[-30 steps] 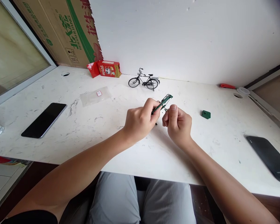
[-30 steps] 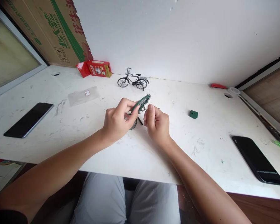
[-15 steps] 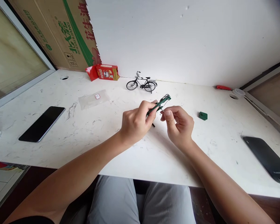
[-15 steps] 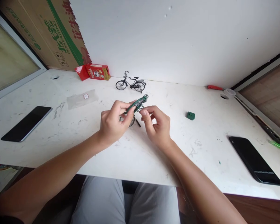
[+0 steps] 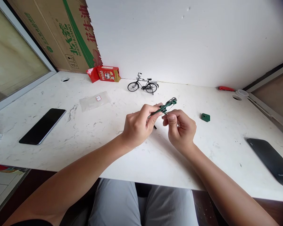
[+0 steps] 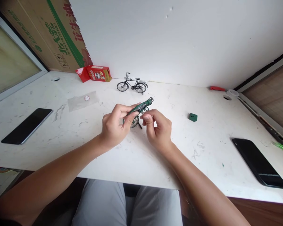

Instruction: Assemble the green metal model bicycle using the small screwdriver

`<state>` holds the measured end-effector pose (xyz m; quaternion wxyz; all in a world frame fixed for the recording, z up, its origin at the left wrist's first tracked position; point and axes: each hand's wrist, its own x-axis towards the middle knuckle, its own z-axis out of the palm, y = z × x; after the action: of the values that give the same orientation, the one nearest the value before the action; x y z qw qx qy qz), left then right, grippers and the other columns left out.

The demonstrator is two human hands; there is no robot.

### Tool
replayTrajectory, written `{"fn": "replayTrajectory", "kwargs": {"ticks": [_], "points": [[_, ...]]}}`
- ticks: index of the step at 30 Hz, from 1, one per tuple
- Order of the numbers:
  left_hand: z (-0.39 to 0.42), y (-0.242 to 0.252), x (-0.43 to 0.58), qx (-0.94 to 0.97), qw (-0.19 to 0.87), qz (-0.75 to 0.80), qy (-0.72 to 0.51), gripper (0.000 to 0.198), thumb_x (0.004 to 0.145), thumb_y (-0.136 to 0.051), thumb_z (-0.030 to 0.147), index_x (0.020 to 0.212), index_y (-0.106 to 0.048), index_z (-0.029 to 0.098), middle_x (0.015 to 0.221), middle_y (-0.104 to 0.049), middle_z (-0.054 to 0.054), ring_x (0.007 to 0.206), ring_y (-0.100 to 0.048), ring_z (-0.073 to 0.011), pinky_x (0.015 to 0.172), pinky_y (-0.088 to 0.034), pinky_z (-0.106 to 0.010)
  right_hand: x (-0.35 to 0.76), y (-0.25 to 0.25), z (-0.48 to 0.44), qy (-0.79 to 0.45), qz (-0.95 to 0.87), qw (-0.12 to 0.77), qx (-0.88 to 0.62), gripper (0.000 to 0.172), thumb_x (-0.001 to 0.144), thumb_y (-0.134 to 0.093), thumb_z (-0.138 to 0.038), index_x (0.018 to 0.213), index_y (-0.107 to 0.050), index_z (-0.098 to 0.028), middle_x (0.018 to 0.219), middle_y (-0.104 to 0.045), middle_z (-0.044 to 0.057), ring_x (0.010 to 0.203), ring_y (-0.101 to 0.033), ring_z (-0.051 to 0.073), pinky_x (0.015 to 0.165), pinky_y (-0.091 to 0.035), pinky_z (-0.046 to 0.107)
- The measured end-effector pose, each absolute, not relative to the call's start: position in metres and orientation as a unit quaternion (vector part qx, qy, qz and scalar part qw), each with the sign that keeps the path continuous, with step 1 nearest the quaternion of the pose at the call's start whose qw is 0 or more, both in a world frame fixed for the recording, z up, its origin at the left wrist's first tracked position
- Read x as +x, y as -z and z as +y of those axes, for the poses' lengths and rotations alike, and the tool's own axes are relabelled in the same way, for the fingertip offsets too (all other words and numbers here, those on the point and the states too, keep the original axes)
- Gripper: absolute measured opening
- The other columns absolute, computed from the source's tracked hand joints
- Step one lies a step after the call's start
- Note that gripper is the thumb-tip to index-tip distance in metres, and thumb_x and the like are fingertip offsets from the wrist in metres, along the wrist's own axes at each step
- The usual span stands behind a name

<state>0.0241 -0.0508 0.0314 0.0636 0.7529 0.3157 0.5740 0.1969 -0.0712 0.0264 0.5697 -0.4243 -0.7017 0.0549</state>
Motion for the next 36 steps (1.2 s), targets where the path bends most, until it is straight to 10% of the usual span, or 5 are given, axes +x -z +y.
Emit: {"fn": "replayTrajectory", "kwargs": {"ticks": [24, 31, 36], "points": [[-0.046, -0.026, 0.026, 0.708, 0.155, 0.325, -0.608, 0.025, 0.093, -0.080, 0.017, 0.117, -0.082, 0.021, 0.111, -0.085, -0.004, 0.077, -0.080, -0.0144, 0.081, -0.068, -0.026, 0.204, -0.017, -0.064, -0.132, -0.683, 0.594, -0.404, 0.018, 0.106, -0.068, -0.037, 0.093, -0.074, -0.026, 0.085, -0.072, 0.003, 0.076, -0.069, 0.019, 0.065, -0.055, 0.035], [-0.046, -0.031, 0.021, 0.731, 0.190, 0.277, -0.593, 0.051, 0.100, -0.075, 0.020, 0.149, -0.063, 0.026, 0.125, -0.082, -0.006, 0.109, -0.082, -0.0211, 0.101, -0.068, -0.032, 0.204, -0.014, -0.060, -0.123, -0.665, 0.616, -0.404, 0.018, 0.101, -0.074, -0.043, 0.100, -0.066, -0.027, 0.090, -0.065, 0.002, 0.080, -0.065, 0.018, 0.065, -0.055, 0.033], [-0.046, -0.034, 0.019, 0.755, 0.148, 0.245, -0.590, 0.056, 0.103, -0.069, 0.015, 0.155, -0.057, 0.029, 0.137, -0.078, -0.004, 0.113, -0.081, -0.0210, 0.105, -0.067, -0.032, 0.206, -0.021, -0.054, 0.024, -0.671, 0.636, -0.380, 0.063, 0.093, -0.076, -0.066, 0.142, -0.052, -0.035, 0.130, -0.060, 0.012, 0.112, -0.065, 0.029, 0.079, -0.061, 0.045]]}}
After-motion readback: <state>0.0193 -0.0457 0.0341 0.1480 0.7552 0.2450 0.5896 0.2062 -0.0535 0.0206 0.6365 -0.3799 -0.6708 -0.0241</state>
